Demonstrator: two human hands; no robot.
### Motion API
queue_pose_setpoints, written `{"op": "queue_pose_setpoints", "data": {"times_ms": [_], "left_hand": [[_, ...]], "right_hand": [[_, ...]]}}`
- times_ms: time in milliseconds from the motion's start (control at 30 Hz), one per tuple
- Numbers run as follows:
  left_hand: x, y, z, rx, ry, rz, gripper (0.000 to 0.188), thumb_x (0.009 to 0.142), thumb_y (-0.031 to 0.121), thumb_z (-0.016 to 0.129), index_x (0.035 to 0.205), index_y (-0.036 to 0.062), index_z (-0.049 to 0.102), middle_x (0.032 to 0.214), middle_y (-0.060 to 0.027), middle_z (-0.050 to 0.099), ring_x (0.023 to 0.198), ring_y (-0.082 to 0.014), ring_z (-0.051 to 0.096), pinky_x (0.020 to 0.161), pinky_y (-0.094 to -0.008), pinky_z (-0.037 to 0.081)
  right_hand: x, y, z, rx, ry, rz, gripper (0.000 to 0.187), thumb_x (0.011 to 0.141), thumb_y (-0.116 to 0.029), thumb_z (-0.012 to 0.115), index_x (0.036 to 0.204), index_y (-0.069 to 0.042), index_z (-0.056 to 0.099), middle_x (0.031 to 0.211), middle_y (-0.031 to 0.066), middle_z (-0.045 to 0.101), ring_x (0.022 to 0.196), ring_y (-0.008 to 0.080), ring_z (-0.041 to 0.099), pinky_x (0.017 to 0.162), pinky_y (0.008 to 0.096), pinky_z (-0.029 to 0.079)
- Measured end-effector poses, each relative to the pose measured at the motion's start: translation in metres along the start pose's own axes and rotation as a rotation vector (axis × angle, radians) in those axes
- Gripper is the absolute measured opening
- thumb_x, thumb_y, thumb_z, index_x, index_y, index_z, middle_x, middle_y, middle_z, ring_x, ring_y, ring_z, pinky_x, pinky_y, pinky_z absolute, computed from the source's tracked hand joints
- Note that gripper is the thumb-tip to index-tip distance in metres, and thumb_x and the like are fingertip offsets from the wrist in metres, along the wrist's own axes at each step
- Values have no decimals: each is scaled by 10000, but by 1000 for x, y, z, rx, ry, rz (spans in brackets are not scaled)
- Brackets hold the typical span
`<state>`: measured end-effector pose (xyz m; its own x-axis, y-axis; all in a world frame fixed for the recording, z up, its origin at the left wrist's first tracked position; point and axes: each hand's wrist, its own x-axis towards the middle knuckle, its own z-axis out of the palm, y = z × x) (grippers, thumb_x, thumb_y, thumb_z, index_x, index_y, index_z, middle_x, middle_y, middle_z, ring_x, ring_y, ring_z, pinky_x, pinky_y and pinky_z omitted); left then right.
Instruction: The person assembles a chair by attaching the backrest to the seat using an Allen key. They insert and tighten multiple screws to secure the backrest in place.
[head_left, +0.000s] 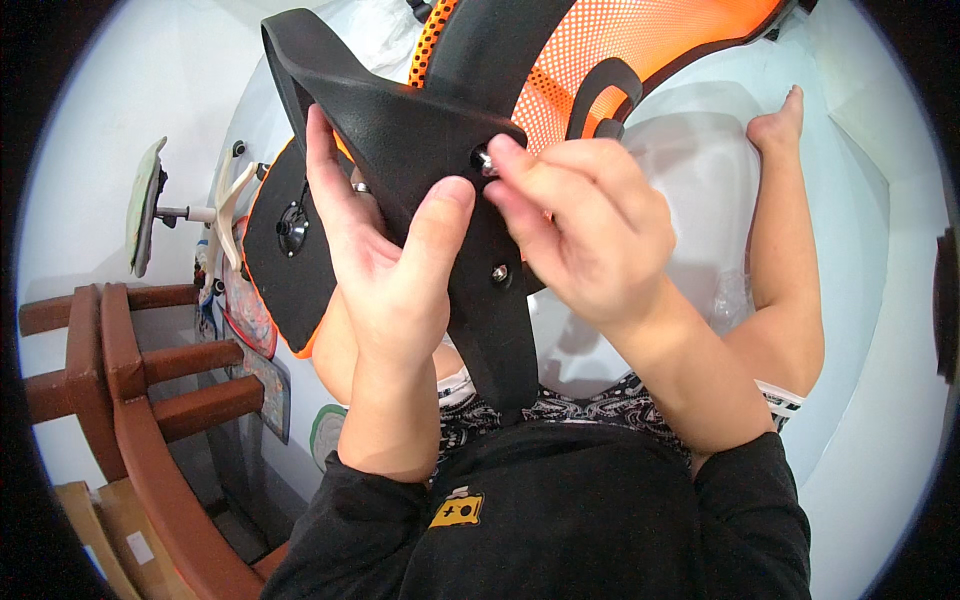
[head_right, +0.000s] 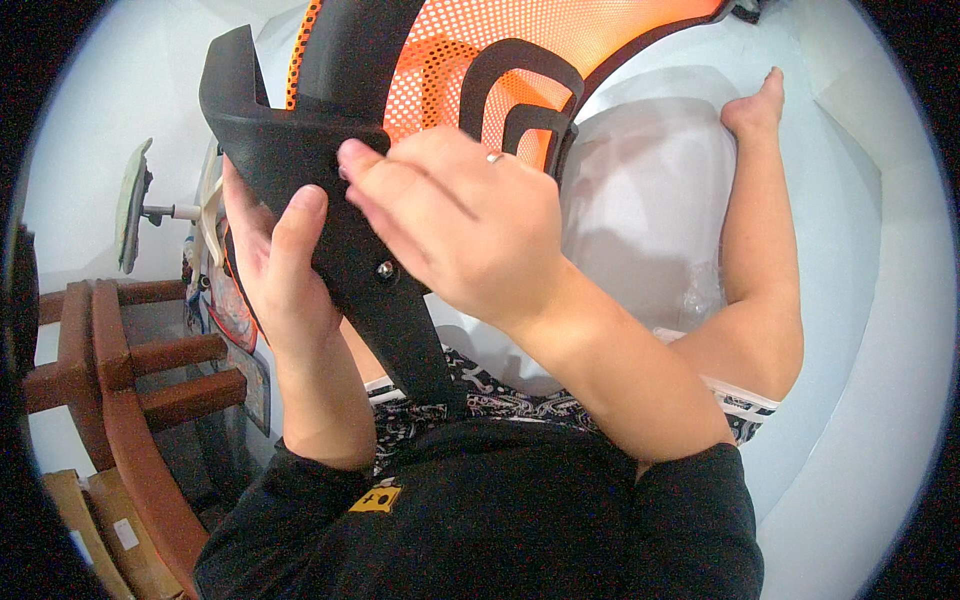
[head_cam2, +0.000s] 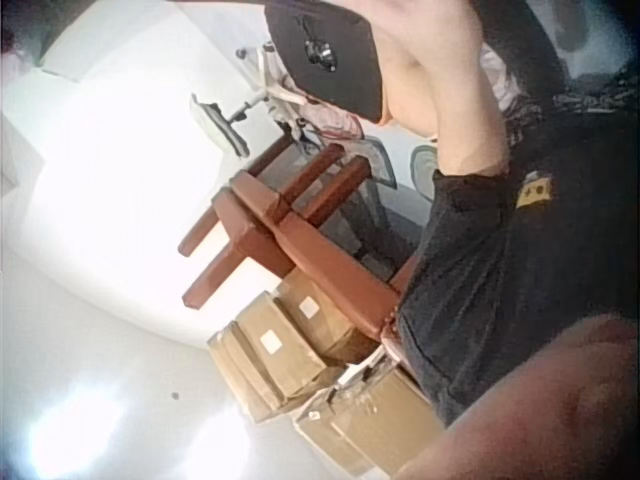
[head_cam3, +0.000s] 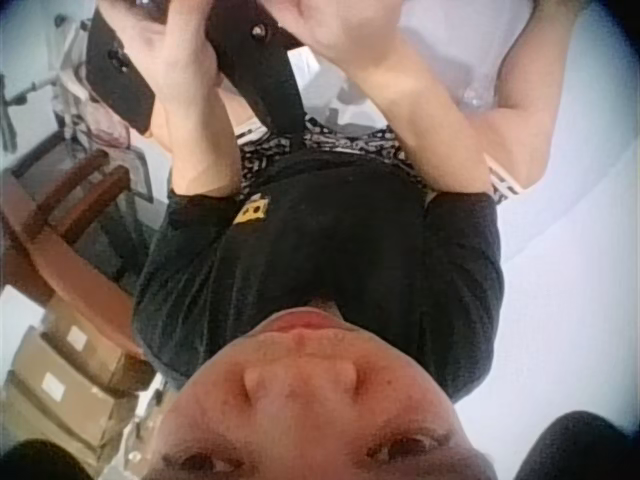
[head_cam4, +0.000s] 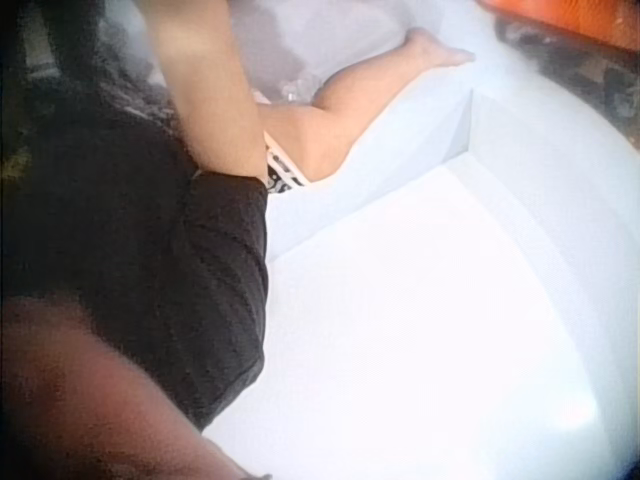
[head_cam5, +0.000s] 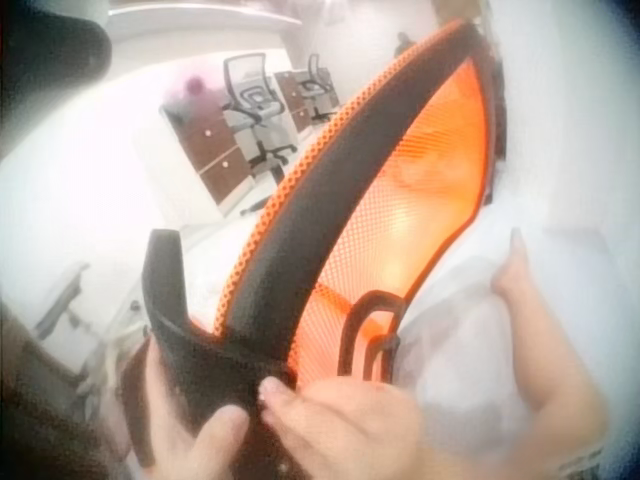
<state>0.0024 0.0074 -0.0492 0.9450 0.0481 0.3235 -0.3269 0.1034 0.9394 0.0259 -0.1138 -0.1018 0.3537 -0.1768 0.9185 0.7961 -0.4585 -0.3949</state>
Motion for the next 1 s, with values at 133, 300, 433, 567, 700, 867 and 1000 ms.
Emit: {"op": "queue_pose_setpoints", "data": {"times_ms": [133,300,433,567,700,867,1000], "left_hand": [[0,-3,-2,138,11,43,792,775,-21,589,1391,-32,92,1248,-172,425,1081,-196,486,938,-300,381],[1,-1,-2,196,9,24,771,775,-3,604,1373,-57,120,1233,-155,424,1095,-196,469,957,-301,362],[5,2,-3,305,-19,20,795,761,15,641,1363,-67,128,1230,-160,421,1078,-195,483,947,-299,374],[5,4,-5,463,-26,64,786,755,27,662,1341,-98,153,1211,-180,447,1053,-194,508,919,-287,400],[7,3,-6,542,-39,90,749,766,39,664,1319,-124,186,1189,-189,472,1040,-189,521,905,-277,411],[7,3,-4,460,-38,88,722,785,43,652,1316,-125,194,1182,-186,477,1037,-183,521,902,-275,411],[8,3,-3,433,-8,81,705,787,27,639,1314,-124,196,1166,-182,487,1030,-181,526,898,-274,412]], "right_hand": [[7,-4,-3,44,-45,93,205,657,-64,771,786,-34,614,710,19,531,565,113,507,475,234,408],[13,-11,-9,395,-192,671,250,686,-80,773,789,-40,549,694,-38,464,546,34,405,441,191,330],[18,-14,-9,757,-144,1115,277,756,-66,715,933,-84,502,727,-49,455,536,10,389,422,175,291],[32,-23,-15,1111,-183,1496,279,825,-92,647,1027,-115,456,778,-51,481,522,-9,390,417,155,277],[30,-19,-18,1231,-201,1550,316,818,-165,664,1050,-106,456,766,-50,484,520,0,378,421,161,270],[26,-18,-16,1245,-186,1477,386,790,-206,694,1048,-66,443,714,-34,443,513,26,357,421,188,243],[23,-17,-16,1301,-172,1495,341,793,-176,680,1018,-75,445,707,-43,437,492,16,348,417,185,238]]}}
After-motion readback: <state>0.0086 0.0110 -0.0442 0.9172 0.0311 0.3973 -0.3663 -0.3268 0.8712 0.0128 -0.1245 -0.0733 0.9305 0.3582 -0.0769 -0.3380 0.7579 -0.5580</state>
